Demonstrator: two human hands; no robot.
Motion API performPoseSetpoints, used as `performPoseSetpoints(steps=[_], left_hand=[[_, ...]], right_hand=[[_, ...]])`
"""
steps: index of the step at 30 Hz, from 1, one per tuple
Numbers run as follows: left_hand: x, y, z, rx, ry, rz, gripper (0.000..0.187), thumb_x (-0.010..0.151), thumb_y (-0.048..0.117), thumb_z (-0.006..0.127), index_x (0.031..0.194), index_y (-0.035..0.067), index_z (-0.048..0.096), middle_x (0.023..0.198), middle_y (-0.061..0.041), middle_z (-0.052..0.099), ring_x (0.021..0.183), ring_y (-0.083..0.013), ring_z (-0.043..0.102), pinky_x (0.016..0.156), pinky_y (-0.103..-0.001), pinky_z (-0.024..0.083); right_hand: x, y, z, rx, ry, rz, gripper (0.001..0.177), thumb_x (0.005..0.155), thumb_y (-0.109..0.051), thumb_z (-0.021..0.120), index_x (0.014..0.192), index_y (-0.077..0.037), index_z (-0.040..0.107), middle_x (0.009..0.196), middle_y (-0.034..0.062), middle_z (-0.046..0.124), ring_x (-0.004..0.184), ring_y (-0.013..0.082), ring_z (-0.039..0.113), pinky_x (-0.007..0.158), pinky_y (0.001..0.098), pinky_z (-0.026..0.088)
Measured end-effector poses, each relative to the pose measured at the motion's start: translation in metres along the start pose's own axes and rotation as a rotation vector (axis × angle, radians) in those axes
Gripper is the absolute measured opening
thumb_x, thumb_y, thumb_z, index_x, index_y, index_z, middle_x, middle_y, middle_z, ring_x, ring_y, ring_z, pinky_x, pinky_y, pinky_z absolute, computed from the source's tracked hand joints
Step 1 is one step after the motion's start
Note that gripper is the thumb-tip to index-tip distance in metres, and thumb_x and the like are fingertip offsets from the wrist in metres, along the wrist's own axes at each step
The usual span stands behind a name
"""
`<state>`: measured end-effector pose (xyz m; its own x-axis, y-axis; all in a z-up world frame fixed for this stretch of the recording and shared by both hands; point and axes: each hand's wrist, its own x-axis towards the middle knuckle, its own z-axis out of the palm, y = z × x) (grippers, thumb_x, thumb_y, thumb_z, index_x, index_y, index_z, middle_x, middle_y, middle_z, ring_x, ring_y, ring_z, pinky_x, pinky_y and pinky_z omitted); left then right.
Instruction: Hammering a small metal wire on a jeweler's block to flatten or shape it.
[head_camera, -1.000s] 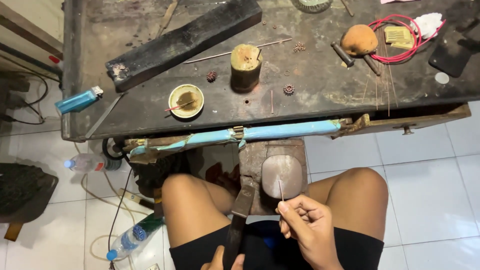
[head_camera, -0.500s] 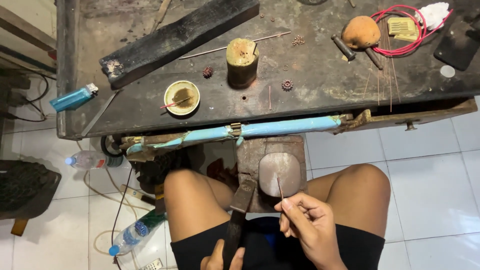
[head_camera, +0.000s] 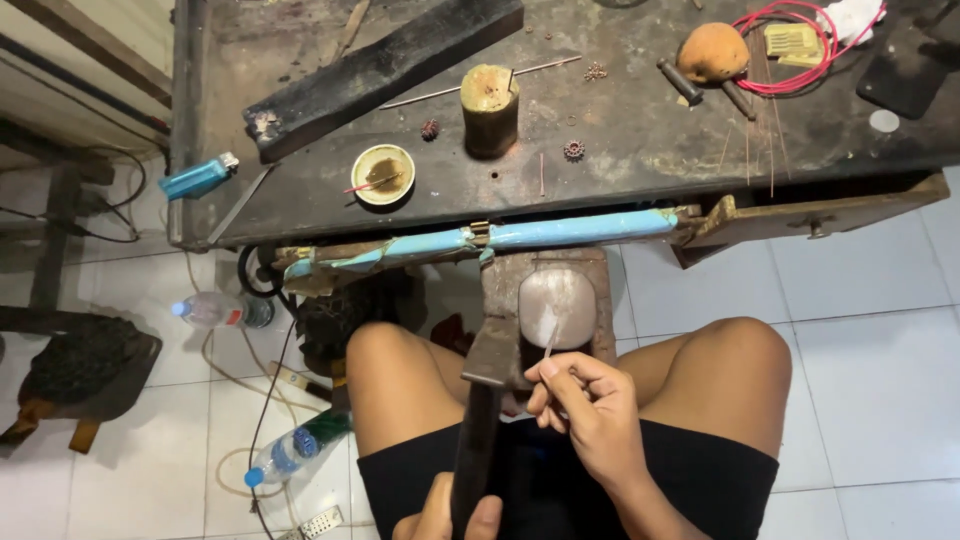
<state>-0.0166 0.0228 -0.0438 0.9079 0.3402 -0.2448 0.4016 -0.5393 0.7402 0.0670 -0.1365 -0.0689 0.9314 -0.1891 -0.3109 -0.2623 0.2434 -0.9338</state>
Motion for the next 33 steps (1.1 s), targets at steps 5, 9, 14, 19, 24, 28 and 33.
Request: performPoseSetpoints(steps=[5,9,14,19,24,28,33], left_hand=[[-0.004,0.031,-0.011,0.026,-0.095,-0.003,0.034,0.078,0.056,0.062,0.065,0.026,0.071,0.040,0.005,0.051,0.033,-0.0115,0.053,0.041,-0.028,0.044],[0.002,0.049,-0.009,0.091,-0.234,-0.137,0.034,0.082,0.058,0.064,0.068,0.028,0.070,0.045,0.003,0.059,0.041,-0.0177,0.067,0.049,-0.028,0.050],[0.006,0.043,-0.003,0.271,-0.293,-0.277,0.030,0.084,0.060,0.063,0.074,0.033,0.068,0.049,0.003,0.061,0.051,-0.0138,0.069,0.055,-0.026,0.049],[-0.005,0.038,0.002,0.195,-0.132,-0.161,0.027,0.076,0.056,0.064,0.069,0.030,0.066,0.048,0.003,0.058,0.046,-0.0162,0.061,0.051,-0.029,0.050],[-0.001,0.054,0.000,0.463,-0.357,-0.456,0.026,0.082,0.068,0.056,0.084,0.044,0.064,0.074,0.007,0.067,0.084,-0.0057,0.070,0.073,-0.023,0.053],[-0.011,0.028,0.007,0.101,-0.045,-0.023,0.028,0.075,0.052,0.064,0.062,0.027,0.064,0.039,0.002,0.051,0.033,-0.0192,0.055,0.042,-0.031,0.046],[0.000,0.036,0.002,0.424,-0.295,-0.346,0.028,0.078,0.069,0.058,0.083,0.043,0.067,0.062,0.005,0.067,0.067,-0.0121,0.070,0.062,-0.028,0.053]], right_hand=[[-0.002,-0.002,0.008,-0.033,-0.007,-0.130,0.037,0.100,-0.015,0.062,0.065,-0.005,0.064,0.047,0.0055,0.055,0.041,0.0086,0.047,0.043,0.0223,0.034],[-0.002,0.001,0.008,-0.009,0.036,-0.095,0.045,0.099,-0.026,0.065,0.062,-0.009,0.048,0.052,-0.0022,0.035,0.047,0.0072,0.034,0.041,0.0262,0.031],[-0.001,-0.008,0.008,-0.087,0.014,-0.158,0.043,0.099,-0.016,0.063,0.058,-0.007,0.055,0.045,0.0023,0.050,0.041,0.0095,0.047,0.040,0.0256,0.041],[0.001,-0.002,0.005,-0.103,0.013,-0.130,0.034,0.094,-0.010,0.063,0.061,-0.005,0.060,0.045,0.0027,0.051,0.041,0.0082,0.046,0.040,0.0241,0.038],[0.002,-0.006,0.007,-0.032,-0.023,-0.136,0.053,0.099,-0.043,0.058,0.060,-0.008,0.054,0.046,0.0034,0.047,0.041,0.0097,0.043,0.039,0.0256,0.035],[0.001,-0.002,0.004,-0.140,0.035,-0.128,0.037,0.092,-0.007,0.062,0.057,-0.010,0.048,0.051,-0.0028,0.042,0.047,0.0056,0.041,0.041,0.0243,0.035],[0.004,-0.006,0.006,-0.013,0.013,-0.109,0.045,0.098,-0.026,0.066,0.059,-0.008,0.053,0.048,0.0008,0.046,0.043,0.0084,0.043,0.038,0.0259,0.038]])
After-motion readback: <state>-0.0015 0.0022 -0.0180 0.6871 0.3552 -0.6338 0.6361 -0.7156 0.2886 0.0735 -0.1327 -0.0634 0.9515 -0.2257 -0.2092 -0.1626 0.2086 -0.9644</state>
